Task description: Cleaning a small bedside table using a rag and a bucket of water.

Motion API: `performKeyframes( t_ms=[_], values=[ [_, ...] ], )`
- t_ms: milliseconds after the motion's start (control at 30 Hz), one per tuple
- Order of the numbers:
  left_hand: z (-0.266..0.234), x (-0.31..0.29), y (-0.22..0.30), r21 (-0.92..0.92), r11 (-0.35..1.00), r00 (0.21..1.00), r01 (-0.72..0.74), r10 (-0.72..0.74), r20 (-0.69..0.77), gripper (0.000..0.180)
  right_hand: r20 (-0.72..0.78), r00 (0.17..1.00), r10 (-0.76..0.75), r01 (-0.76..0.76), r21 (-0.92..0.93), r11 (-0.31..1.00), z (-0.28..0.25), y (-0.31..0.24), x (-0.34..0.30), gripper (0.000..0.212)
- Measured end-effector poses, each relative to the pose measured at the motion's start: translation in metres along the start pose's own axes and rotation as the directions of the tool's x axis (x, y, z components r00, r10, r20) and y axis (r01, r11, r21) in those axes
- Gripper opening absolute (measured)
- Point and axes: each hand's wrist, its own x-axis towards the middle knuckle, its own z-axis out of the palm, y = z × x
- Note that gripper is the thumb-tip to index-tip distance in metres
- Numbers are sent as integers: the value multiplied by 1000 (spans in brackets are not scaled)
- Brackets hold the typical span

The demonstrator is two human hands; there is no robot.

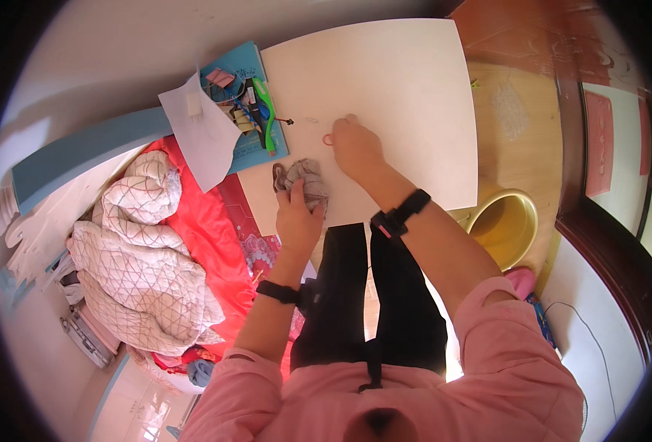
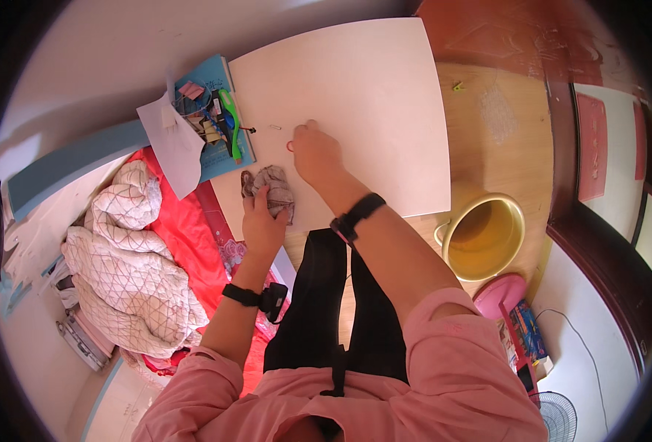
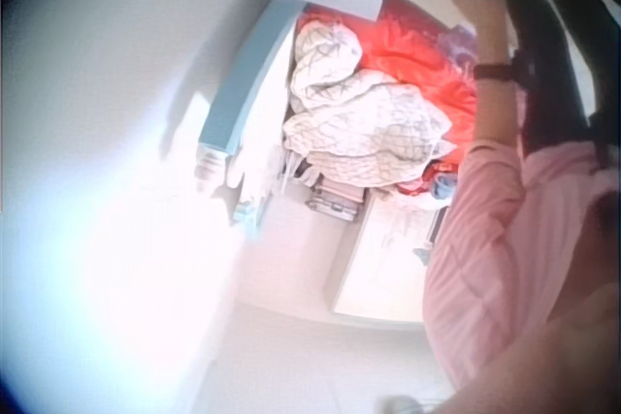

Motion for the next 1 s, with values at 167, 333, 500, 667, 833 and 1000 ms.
performKeyframes(
  t_ms=[167, 333, 500, 667, 833, 1000],
  values=[
    [-5, 5, -5, 10, 996, 994, -85, 84, 69, 62, 45, 986, 157, -161, 451, 878, -13, -3, 7, 13],
    [-1, 11, 4, 79, 991, 989, -109, 101, 106, 63, -125, 992, -16, 45, 230, 972, 0, -14, 48, 17],
    [-15, 16, 11, -260, 965, 999, -39, 35, -18, 58, -148, 982, -118, 125, 41, 991, 16, 3, 53, 20],
    [-29, 23, 52, -165, 981, 985, -100, 74, -155, 57, 360, 799, 481, -506, 835, 216, -59, 48, -17, 15],
    [17, 45, 58, 161, 980, 993, -118, 113, 39, 56, 257, 739, 623, -414, 902, 119, -87, 139, -103, 7],
    [20, 136, 84, 76, 985, 948, -157, 172, -268, 58, 224, 687, 691, -465, 867, 181, -81, 170, -116, 5]
  ],
)
